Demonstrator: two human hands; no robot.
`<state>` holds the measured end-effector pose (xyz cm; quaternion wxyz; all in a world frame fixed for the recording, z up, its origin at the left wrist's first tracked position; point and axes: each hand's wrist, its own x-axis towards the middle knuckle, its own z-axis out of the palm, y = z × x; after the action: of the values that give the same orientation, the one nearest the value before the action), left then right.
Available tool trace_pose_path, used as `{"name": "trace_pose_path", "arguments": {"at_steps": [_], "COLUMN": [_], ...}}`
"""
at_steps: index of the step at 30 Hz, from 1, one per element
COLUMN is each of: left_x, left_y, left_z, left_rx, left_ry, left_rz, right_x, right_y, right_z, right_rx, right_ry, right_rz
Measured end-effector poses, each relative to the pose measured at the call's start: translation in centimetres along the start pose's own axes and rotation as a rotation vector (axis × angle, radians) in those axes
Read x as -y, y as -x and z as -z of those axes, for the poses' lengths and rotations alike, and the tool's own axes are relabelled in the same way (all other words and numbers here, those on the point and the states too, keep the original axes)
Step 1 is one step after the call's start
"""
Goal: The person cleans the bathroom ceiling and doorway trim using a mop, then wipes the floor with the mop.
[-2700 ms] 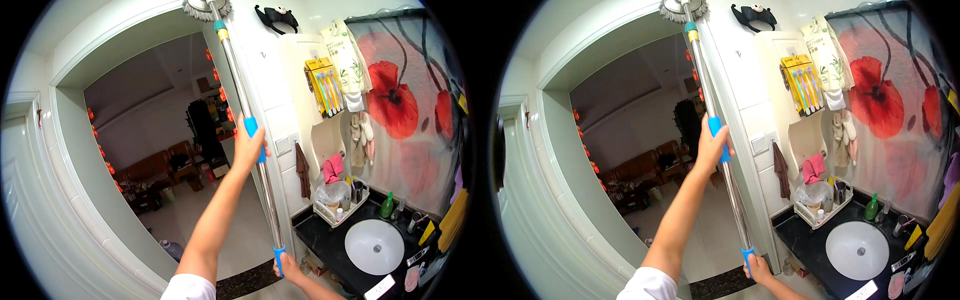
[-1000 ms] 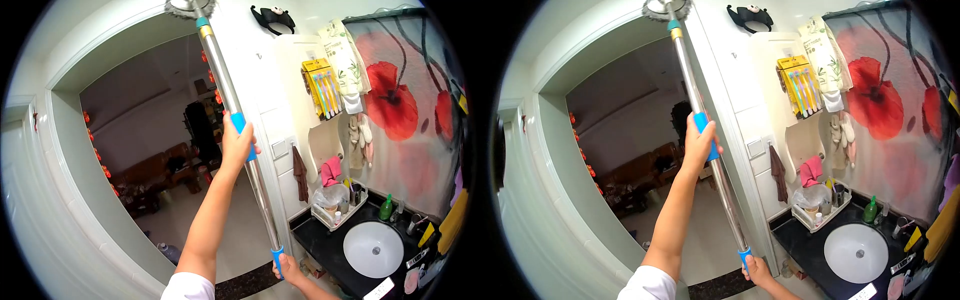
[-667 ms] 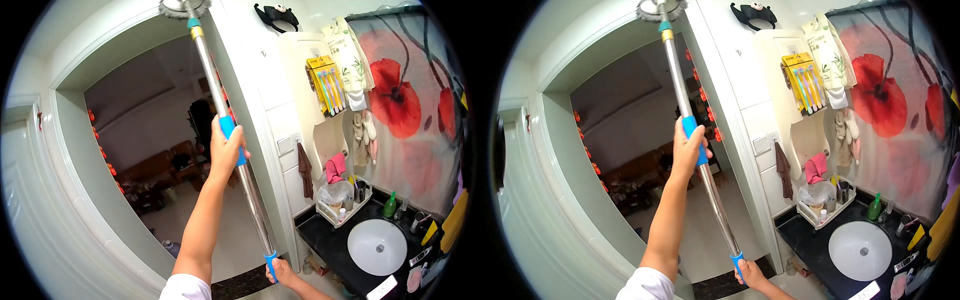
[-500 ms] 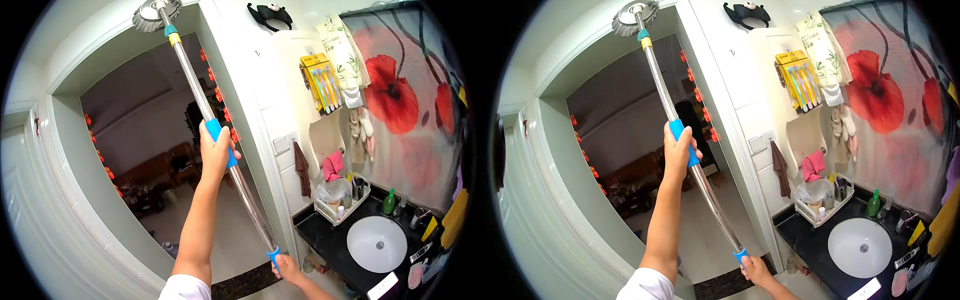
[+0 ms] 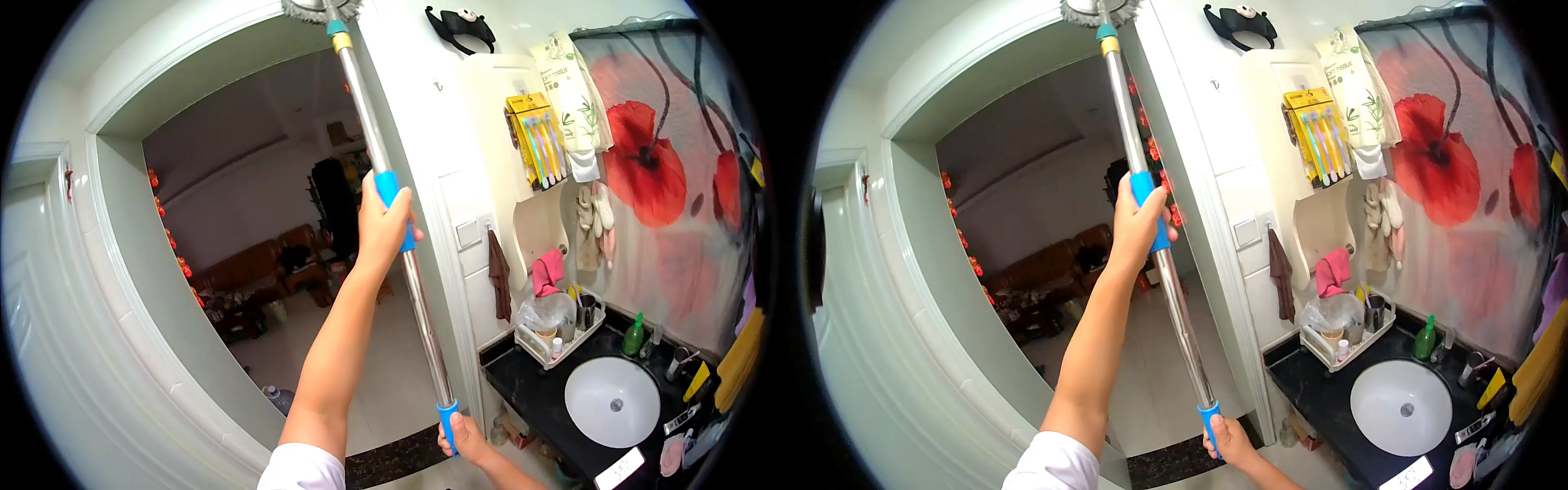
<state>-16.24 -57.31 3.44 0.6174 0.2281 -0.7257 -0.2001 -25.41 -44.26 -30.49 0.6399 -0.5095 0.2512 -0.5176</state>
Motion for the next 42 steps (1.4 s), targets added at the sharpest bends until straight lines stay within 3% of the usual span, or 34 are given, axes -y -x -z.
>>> {"name": "trace_pose_path", "arguments": {"at_steps": [7,16,18,26,31,42], "left_x": [-1.3,-0.1,-0.8,-1.2,-1.5,1.6], "left_y": [1.3,-2.1,-2.4,0.3,2.8,3.0], "left_z": [1.5,-2.9,-3.2,0.9,3.5,-1.5], "left_rx": [-0.137,-0.062,0.032,-0.041,-0.142,-0.067], "left_ry": [0.064,0.089,0.04,0.048,0.071,0.118], "left_rz": [0.068,0.007,0.08,0.028,0.074,0.091], "right_x": [-0.3,1.4,2.0,-0.4,-1.5,-3.1], "right_y": [-0.2,1.5,1.7,1.2,1.2,2.7], "right_z": [1.4,1.5,1.4,-1.1,-0.6,1.8], "right_rx": [-0.061,-0.052,-0.044,0.136,0.163,-0.052], "right_ry": [0.158,-0.041,-0.038,-0.101,0.016,0.047], "right_rz": [0.016,0.096,0.099,0.047,0.058,0.046]}}
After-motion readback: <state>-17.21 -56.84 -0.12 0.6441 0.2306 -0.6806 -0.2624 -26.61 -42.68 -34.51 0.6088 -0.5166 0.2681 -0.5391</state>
